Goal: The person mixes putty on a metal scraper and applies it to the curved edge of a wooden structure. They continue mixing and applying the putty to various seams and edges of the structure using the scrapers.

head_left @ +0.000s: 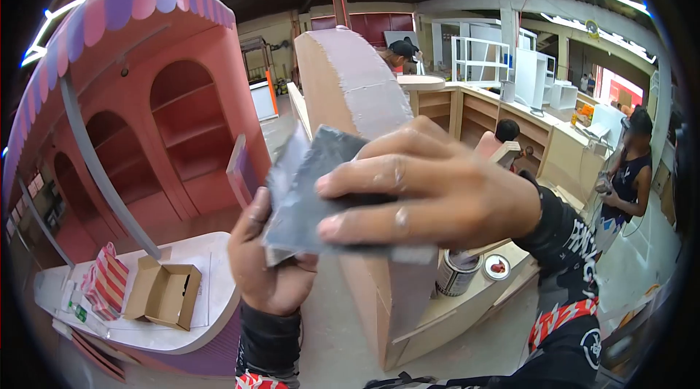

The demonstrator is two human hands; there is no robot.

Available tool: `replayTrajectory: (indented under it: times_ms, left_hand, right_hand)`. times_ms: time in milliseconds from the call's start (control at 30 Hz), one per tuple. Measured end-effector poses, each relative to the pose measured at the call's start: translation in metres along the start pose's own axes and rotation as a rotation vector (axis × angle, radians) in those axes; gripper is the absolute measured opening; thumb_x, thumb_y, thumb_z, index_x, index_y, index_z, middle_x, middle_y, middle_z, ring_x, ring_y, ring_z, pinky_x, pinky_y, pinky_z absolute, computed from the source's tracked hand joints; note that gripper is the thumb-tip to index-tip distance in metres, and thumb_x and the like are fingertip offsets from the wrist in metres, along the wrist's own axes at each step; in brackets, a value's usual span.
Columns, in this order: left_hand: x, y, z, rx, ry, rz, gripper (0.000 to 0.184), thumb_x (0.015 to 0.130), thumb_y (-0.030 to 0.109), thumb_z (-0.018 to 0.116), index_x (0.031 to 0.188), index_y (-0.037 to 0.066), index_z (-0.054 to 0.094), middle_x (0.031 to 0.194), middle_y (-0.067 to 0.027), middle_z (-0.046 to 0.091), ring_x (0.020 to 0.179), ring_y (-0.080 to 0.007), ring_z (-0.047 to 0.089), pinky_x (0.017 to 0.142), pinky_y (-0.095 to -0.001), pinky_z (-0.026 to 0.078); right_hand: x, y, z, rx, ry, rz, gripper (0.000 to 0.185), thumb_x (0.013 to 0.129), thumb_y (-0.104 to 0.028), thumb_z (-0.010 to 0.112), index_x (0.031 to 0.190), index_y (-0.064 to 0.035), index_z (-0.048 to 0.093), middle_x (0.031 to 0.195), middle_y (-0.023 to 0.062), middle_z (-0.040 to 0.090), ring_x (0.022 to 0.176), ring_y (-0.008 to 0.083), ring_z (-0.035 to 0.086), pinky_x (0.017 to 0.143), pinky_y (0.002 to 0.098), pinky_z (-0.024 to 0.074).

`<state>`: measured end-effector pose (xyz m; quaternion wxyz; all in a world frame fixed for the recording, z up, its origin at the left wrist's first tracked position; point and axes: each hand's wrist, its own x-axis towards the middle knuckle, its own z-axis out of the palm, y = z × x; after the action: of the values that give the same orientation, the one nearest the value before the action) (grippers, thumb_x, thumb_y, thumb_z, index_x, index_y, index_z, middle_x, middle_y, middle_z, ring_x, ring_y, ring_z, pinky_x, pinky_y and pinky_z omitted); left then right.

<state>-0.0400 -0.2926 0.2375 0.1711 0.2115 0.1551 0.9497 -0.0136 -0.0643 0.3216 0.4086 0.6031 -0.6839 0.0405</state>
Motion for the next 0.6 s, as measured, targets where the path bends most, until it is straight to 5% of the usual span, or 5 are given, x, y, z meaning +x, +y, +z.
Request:
replayTrajectory:
  times_ms: [100, 200, 267, 433, 600]
  left_hand:
    - [-0.005, 0.018, -0.003, -0.063, -0.341, 0.147, 0.044, 0.102, 0.029, 0.041, 0.14, 0.007, 0.044, 0.131, -0.013, 0.059, 0.097, -0.0264, 0.067, 0.058, -0.033, 0.058]
    - [-0.033, 0.038, -0.015, -0.197, -0.608, 0.424, 0.053, 0.103, 0.026, 0.039, 0.152, 0.013, 0.025, 0.145, -0.0104, 0.048, 0.1, -0.0305, 0.063, 0.058, -0.0346, 0.059]
    - [-0.047, 0.036, -0.026, -0.079, -0.494, 0.491, 0.049, 0.103, 0.024, 0.039, 0.149, 0.01, 0.031, 0.137, -0.0098, 0.055, 0.094, -0.0271, 0.066, 0.056, -0.0323, 0.059]
    - [-0.064, -0.016, -0.136, 0.301, 0.598, 0.517, 0.029, 0.101, 0.024, 0.045, 0.125, 0.01, 0.054, 0.106, -0.0058, 0.067, 0.083, -0.0138, 0.069, 0.048, -0.0238, 0.054]
    - [-0.143, -0.104, -0.253, 0.095, 0.974, 0.22, 0.019, 0.095, 0.025, 0.05, 0.108, 0.015, 0.058, 0.101, 0.0004, 0.067, 0.088, -0.0184, 0.065, 0.063, -0.0338, 0.053]
  right_hand:
    - [-0.009, 0.01, -0.024, -0.19, -0.039, 0.022, 0.029, 0.081, -0.016, 0.068, 0.11, -0.013, 0.07, 0.117, 0.0079, 0.064, 0.103, 0.0236, 0.06, 0.089, 0.037, 0.0463]
    - [-0.015, 0.083, -0.049, -0.325, 0.076, 0.038, 0.04, 0.08, 0.004, 0.059, 0.116, -0.0099, 0.067, 0.118, 0.0127, 0.064, 0.106, 0.0296, 0.061, 0.091, 0.039, 0.0463]
    - [-0.01, 0.154, -0.064, -0.403, 0.027, 0.067, 0.045, 0.073, 0.001, 0.062, 0.119, -0.0025, 0.065, 0.108, 0.0182, 0.067, 0.1, 0.0317, 0.063, 0.091, 0.0398, 0.0481]
    - [0.029, 0.283, -0.042, -0.222, -0.29, 0.598, 0.05, 0.078, -0.001, 0.047, 0.124, -0.0069, 0.063, 0.11, 0.0193, 0.068, 0.1, 0.0334, 0.065, 0.089, 0.0381, 0.0499]
    - [0.073, 0.315, -0.007, -0.273, -0.577, 0.763, 0.053, 0.076, -0.004, 0.045, 0.125, -0.0088, 0.064, 0.111, 0.0193, 0.069, 0.1, 0.0309, 0.065, 0.088, 0.0386, 0.0509]
